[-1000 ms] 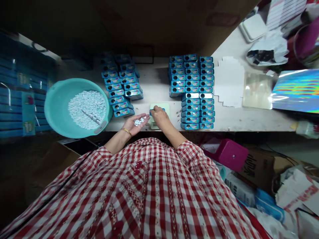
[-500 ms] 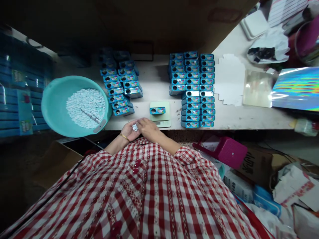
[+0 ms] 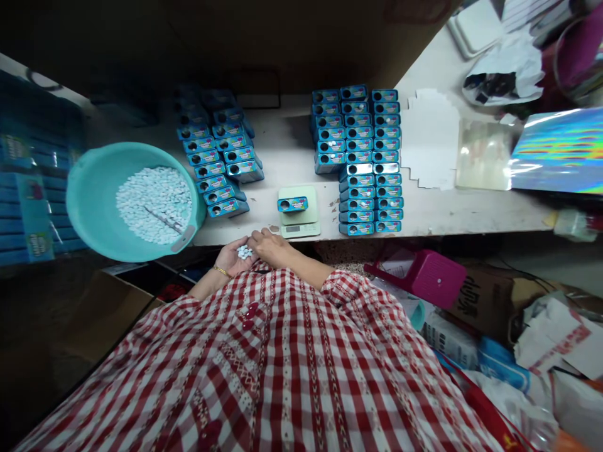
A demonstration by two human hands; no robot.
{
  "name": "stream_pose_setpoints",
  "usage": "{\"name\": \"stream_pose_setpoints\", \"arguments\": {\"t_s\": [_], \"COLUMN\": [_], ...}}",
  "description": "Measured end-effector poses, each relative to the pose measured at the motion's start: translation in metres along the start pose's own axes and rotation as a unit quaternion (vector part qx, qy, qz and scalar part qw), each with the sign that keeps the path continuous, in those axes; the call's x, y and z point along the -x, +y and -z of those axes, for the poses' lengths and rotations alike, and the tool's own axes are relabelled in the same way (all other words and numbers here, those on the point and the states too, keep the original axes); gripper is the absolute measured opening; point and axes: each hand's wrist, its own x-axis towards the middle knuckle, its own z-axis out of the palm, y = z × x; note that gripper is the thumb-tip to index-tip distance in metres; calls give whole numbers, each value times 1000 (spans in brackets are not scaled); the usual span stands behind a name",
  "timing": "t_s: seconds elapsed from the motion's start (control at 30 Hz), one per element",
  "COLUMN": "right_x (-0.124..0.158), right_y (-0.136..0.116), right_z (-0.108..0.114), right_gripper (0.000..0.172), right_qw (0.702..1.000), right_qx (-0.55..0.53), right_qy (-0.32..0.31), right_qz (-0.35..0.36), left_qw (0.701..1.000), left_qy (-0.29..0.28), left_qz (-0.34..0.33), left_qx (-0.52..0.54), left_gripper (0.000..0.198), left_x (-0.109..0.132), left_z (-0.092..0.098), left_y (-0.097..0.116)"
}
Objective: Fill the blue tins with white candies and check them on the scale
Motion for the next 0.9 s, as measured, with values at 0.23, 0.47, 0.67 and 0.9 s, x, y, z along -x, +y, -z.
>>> {"name": "stream_pose_setpoints", "arguments": {"t_s": [0.23, 0.47, 0.67, 0.9], "right_x": [1, 5, 9, 9], "right_y": [15, 66, 74, 48], "right_z": [4, 26, 35, 32], "right_gripper": [21, 24, 29, 26], "right_qw": [995, 960, 956, 969], "right_qx": [-68, -140, -115, -132], "right_qy": [55, 205, 209, 197], "right_qz": [-39, -132, -173, -70], "left_qw": [1000, 998, 999, 1000], "left_qy": [-5, -41, -32, -16], "left_qz": [-9, -26, -26, -6], "left_qx": [-4, -36, -36, -9], "left_gripper": [22, 22, 22, 22], "left_x": [-11, -17, -18, -11], "left_z": [-14, -48, -41, -23], "left_y": [-3, 2, 5, 3]}}
